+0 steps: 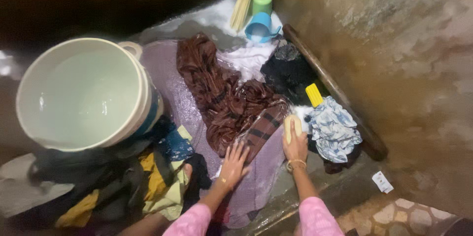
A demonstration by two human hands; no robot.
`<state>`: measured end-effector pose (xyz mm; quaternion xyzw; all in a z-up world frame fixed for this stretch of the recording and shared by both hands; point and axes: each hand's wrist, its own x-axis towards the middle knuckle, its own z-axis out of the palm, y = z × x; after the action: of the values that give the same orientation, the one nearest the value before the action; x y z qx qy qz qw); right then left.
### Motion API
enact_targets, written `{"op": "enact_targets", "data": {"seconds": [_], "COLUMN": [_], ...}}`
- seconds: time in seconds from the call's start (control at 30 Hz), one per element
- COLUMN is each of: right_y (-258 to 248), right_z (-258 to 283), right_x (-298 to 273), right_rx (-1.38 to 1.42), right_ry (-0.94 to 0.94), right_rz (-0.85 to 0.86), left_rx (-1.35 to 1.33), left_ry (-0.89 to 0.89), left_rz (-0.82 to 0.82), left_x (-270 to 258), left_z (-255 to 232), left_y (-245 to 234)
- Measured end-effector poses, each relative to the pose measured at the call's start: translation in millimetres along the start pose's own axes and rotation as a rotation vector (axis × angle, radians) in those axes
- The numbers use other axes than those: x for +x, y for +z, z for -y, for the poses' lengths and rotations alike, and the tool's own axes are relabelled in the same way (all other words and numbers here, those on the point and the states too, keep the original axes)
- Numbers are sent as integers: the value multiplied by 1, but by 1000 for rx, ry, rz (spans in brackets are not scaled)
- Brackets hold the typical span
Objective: The person washes clothes by hand, applying soap from a bar and scrubbing different items of clothing on the floor before rinsing them in a bucket of water.
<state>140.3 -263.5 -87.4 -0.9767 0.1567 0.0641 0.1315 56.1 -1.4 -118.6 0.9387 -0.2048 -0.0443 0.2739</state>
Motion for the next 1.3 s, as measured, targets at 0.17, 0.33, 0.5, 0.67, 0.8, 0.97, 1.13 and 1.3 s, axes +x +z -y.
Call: {"op": "enact_targets", "data": {"seconds": [0.17, 0.33, 0.5, 0.67, 0.8, 0.97, 1.13, 1.3], "right_y": [-1, -5, 14, 3, -40, -13, 32, 22], "right_z": [1, 3, 14, 55, 97, 98, 96, 81], "right_x": [12, 16, -31, -14, 26, -19, 32, 38], "right_rx": [21, 69, 376, -89, 5, 34, 320, 345], "right_ry": [77, 74, -564, -632, -321, -250, -163, -136], "right_rz": [-27, -1, 124, 193, -22, 143, 12, 0], "left_rx": [253, 32, -120, -109, 49, 192, 293, 92], "left_ry": [198, 196, 304, 64, 234, 208, 415, 112], "left_rz": [-113, 84, 53, 344, 440, 252, 139, 202], "left_x": [121, 173, 43, -38, -23, -2, 70, 83], "left_z": [-7, -5, -3, -1, -6, 3, 25, 25], "left_y": [36, 57, 44, 43, 21, -73, -41, 23]}}
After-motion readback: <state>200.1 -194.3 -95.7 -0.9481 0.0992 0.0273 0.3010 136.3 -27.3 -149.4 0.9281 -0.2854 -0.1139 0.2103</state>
